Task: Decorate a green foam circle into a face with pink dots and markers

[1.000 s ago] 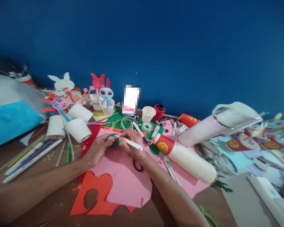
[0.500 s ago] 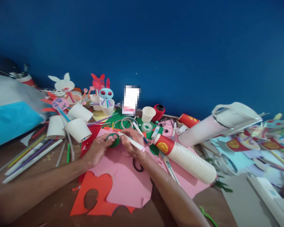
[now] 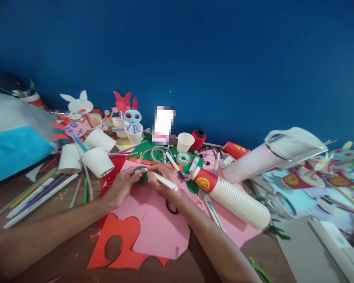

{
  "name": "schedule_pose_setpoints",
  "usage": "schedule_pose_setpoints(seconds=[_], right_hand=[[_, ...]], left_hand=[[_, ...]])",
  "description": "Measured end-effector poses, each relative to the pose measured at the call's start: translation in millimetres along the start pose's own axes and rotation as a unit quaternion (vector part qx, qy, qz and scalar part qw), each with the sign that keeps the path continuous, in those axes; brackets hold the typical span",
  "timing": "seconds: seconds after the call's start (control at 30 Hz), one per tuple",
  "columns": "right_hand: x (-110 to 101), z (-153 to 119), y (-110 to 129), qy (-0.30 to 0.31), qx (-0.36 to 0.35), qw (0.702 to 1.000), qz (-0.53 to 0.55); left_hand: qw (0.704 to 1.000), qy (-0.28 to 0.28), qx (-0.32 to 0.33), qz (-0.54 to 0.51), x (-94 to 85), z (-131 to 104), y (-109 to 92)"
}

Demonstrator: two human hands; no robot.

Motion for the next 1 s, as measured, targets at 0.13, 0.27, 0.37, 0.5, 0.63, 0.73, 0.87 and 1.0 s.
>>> schedule_pose_setpoints(seconds=[0.13, 0.27, 0.37, 0.5, 0.63, 0.73, 0.87, 1.0], right_hand=[[0.3, 0.9, 0.2, -0.009, -0.004, 1.000, -0.008], [3.5, 0.2, -0.6, -0.019, -0.019, 0.999, -0.030], [5.7, -1.8, -1.9, -0.044, -0.056, 0.996, -0.049], [4.7, -2.6, -5.1, -0.065, -0.089, 0.992, -0.062], [0.8, -1.1, -5.8, -0.078, -0.093, 0.991, -0.055], [0.4, -1.4, -3.6, -0.083, -0.103, 0.990, -0.046], [2.6, -2.8, -5.9, -0.060, -0.076, 0.994, -0.047], [1.8, -3.9, -7.0, -0.063, -0.096, 0.993, -0.033]], left_hand=[[1.000, 0.003, 0.004, 0.002, -0.9, 0.9, 1.2], [1.000, -0.003, 0.001, 0.001, -1.0, 1.2, 0.9], [1.000, -0.004, -0.007, -0.005, 0.6, 0.5, -0.3], [1.000, -0.007, -0.012, 0.001, 1.4, -0.4, -1.3], [1.000, -0.010, -0.009, -0.010, -0.5, 0.5, 0.5], [1.000, -0.008, -0.013, -0.013, -2.3, 1.4, 3.3], [1.000, -0.006, -0.013, -0.026, -3.8, 1.8, 5.1], [1.000, -0.009, -0.009, -0.025, -3.6, 1.3, 4.3]])
Point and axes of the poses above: each hand's wrist, its own z-axis towards the middle knuckle, its own x-axis out of the palm, y = z × x, the point moved 4 cm from there along z, towards the middle knuckle, and after that the axes turned 10 degrees about -z, right-handed, at the moved point
